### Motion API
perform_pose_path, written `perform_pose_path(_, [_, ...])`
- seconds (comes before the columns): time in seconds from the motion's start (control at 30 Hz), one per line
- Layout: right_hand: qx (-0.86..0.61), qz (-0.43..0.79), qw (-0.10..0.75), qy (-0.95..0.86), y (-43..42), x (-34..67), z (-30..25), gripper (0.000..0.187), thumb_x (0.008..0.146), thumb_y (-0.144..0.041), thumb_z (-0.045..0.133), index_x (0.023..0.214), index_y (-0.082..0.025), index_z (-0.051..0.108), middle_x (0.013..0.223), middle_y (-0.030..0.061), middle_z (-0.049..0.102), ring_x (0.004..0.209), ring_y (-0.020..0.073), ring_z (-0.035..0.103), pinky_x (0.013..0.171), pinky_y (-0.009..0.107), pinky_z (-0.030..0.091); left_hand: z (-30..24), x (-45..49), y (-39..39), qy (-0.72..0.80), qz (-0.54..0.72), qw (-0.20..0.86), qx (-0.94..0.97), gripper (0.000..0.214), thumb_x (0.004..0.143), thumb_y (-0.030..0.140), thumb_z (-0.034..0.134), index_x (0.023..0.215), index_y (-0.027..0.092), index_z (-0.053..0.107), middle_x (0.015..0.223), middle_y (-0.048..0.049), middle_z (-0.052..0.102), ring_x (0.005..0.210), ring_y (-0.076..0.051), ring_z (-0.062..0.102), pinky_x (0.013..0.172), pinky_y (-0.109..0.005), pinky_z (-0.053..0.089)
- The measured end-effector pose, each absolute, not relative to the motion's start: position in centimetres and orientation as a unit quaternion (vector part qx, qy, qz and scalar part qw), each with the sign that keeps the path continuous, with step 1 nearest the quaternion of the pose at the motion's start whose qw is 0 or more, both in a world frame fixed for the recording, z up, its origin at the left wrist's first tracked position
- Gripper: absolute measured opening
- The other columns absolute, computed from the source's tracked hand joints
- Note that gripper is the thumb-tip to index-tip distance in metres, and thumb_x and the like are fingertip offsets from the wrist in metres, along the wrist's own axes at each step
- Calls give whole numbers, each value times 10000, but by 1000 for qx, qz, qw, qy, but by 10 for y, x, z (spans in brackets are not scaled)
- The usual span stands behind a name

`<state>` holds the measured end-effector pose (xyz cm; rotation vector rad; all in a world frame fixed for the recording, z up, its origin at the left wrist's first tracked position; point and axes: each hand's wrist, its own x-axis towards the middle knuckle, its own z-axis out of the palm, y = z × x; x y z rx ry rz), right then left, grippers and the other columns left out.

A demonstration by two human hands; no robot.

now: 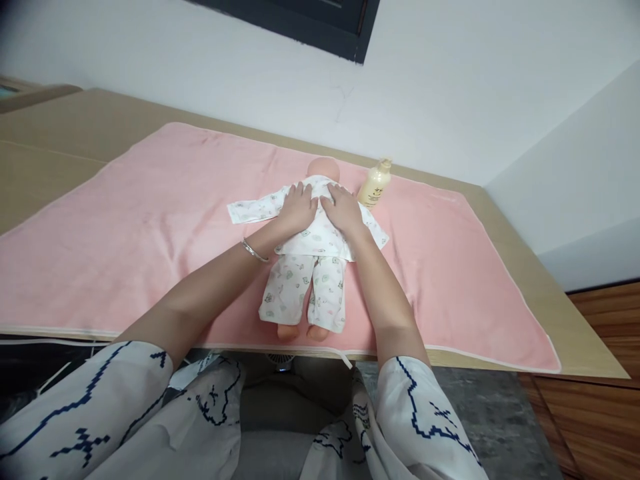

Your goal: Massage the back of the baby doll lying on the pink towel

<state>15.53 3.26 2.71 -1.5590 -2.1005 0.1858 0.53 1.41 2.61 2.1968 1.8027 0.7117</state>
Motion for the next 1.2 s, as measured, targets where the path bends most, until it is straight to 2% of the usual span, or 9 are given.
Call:
perform_pose_path(0.17, [-599, 44, 234, -764, 27, 150, 28, 586, 958, -402, 332, 1451, -99, 425, 1540, 153, 428, 1461, 319, 338, 1209, 543, 248, 36, 8, 9, 605, 214, 96, 761, 552, 992, 286, 309, 1486, 44, 353, 1582, -222, 333, 1492, -352, 276, 1212, -497, 252])
perform_pose_path(0.33, [-638, 11, 172, -750, -4, 120, 45, 430, 949, -290, 303, 1223, -113, 583, 1246, 219, 640, 1171, 373, 587, 989, 560, 453, 26, -11, 34, 569, 238, 124, 777, 577, 975, 366, 329, 1499, 130, 364, 1613, -145, 311, 1502, -363, 244, 1227, -575, 165])
perform_pose_path(0.43, [-632, 13, 132, -763, -12, 118, 57, 369, 944, -296, 329, 1107, -149, 625, 1113, 202, 690, 1002, 356, 646, 878, 517, 500, 22, -14, 40, 567, 258, 127, 772, 563, 973, 397, 328, 1487, 175, 391, 1603, -101, 348, 1498, -347, 260, 1234, -571, 150])
perform_pose_path(0.57, [-607, 38, 182, -773, 5, 138, 53, 400, 969, -311, 279, 1050, -185, 649, 1091, 139, 716, 1023, 314, 639, 909, 465, 497, 25, -3, 26, 573, 266, 100, 769, 515, 987, 347, 309, 1426, 127, 463, 1537, -145, 444, 1452, -352, 346, 1213, -546, 228])
perform_pose_path(0.77, [-581, 49, 282, -762, 32, 154, 31, 419, 965, -342, 304, 1211, -209, 616, 1337, 85, 624, 1250, 285, 521, 1095, 468, 377, 35, 7, 8, 568, 231, 70, 787, 441, 976, 223, 314, 1315, 41, 529, 1450, -221, 507, 1402, -360, 415, 1201, -504, 257])
perform_pose_path(0.87, [-610, 39, 255, -750, 20, 143, 36, 404, 949, -328, 309, 1081, -185, 664, 1192, 124, 693, 1130, 310, 593, 1002, 478, 443, 33, 0, 21, 550, 234, 85, 797, 467, 981, 247, 297, 1342, 39, 508, 1478, -208, 484, 1428, -334, 390, 1212, -461, 250])
perform_pose_path(0.97, [-633, 31, 191, -749, 0, 131, 53, 373, 929, -312, 328, 893, -180, 676, 989, 156, 733, 950, 331, 649, 843, 460, 502, 30, -10, 39, 529, 227, 127, 808, 556, 975, 301, 309, 1455, 31, 385, 1578, -185, 364, 1502, -294, 273, 1242, -418, 193])
perform_pose_path(1.03, [-633, 29, 156, -758, -9, 129, 63, 340, 918, -293, 349, 851, -187, 665, 948, 160, 735, 924, 340, 654, 809, 455, 503, 30, -14, 45, 520, 218, 145, 813, 594, 970, 334, 313, 1487, 44, 342, 1606, -169, 316, 1519, -282, 232, 1248, -417, 179])
perform_pose_path(1.2, [-602, 67, 180, -775, 2, 142, 59, 349, 949, -306, 310, 930, -212, 645, 1049, 113, 721, 985, 294, 642, 872, 429, 497, 37, -9, 29, 514, 207, 78, 829, 524, 982, 298, 285, 1382, 18, 475, 1499, -209, 468, 1433, -303, 392, 1202, -422, 271])
